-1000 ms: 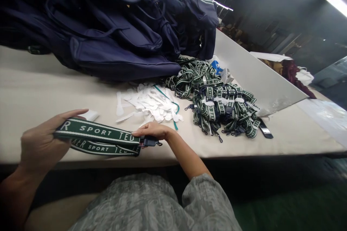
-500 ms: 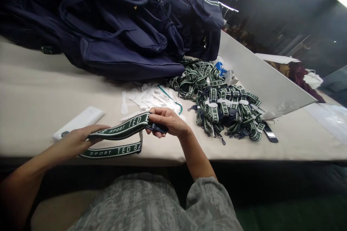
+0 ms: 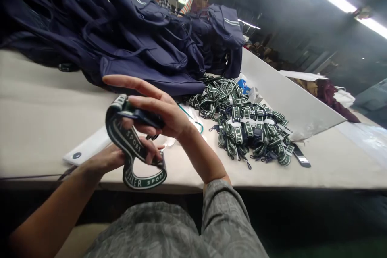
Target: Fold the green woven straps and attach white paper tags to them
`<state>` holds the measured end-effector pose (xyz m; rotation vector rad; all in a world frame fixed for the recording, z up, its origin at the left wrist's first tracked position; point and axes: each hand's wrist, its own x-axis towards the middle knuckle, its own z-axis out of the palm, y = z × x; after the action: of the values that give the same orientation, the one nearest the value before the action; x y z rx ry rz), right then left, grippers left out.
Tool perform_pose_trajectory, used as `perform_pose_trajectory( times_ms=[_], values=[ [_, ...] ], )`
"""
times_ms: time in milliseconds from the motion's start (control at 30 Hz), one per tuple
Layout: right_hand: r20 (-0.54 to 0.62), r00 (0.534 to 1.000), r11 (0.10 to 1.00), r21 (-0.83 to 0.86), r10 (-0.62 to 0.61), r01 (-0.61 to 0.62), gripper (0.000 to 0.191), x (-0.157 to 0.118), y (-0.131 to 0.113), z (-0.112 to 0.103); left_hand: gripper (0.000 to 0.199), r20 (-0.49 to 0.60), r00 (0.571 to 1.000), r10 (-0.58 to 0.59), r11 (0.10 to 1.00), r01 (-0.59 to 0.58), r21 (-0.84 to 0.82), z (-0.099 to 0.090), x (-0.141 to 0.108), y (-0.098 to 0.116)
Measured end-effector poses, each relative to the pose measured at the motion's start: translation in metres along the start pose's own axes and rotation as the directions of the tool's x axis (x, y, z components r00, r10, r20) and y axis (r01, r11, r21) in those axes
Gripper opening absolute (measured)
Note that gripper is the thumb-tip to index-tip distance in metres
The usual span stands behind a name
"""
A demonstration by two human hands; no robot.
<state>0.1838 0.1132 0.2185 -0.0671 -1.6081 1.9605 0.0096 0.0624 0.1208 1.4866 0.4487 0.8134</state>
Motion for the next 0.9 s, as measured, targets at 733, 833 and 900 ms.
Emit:
perform_pose_trajectory(
  times_ms=[733, 833, 900],
  values=[
    [-0.323, 0.938, 0.959, -0.199, 0.128, -0.200, 0.048, -0.015, 0.005, -0.075, 0.058, -0.019, 0.953, -0.303, 0.853, 0.262, -0.452, 0.017, -0.017, -0.063],
    [-0.170, 0.982, 0.948, -0.290, 0.086, -0.133, 0.055, -0.020, -0.006, -0.066, 0.047, -0.159, 0.902, -0.401, 0.878, 0.329, -0.349, 0.017, -0.020, -0.065],
    [-0.054, 0.988, 0.900, -0.408, 0.143, -0.152, 0.066, -0.026, -0.011, -0.056, 0.035, -0.376, 0.834, -0.403, 0.911, 0.327, -0.252, 0.015, -0.019, -0.062]
  ],
)
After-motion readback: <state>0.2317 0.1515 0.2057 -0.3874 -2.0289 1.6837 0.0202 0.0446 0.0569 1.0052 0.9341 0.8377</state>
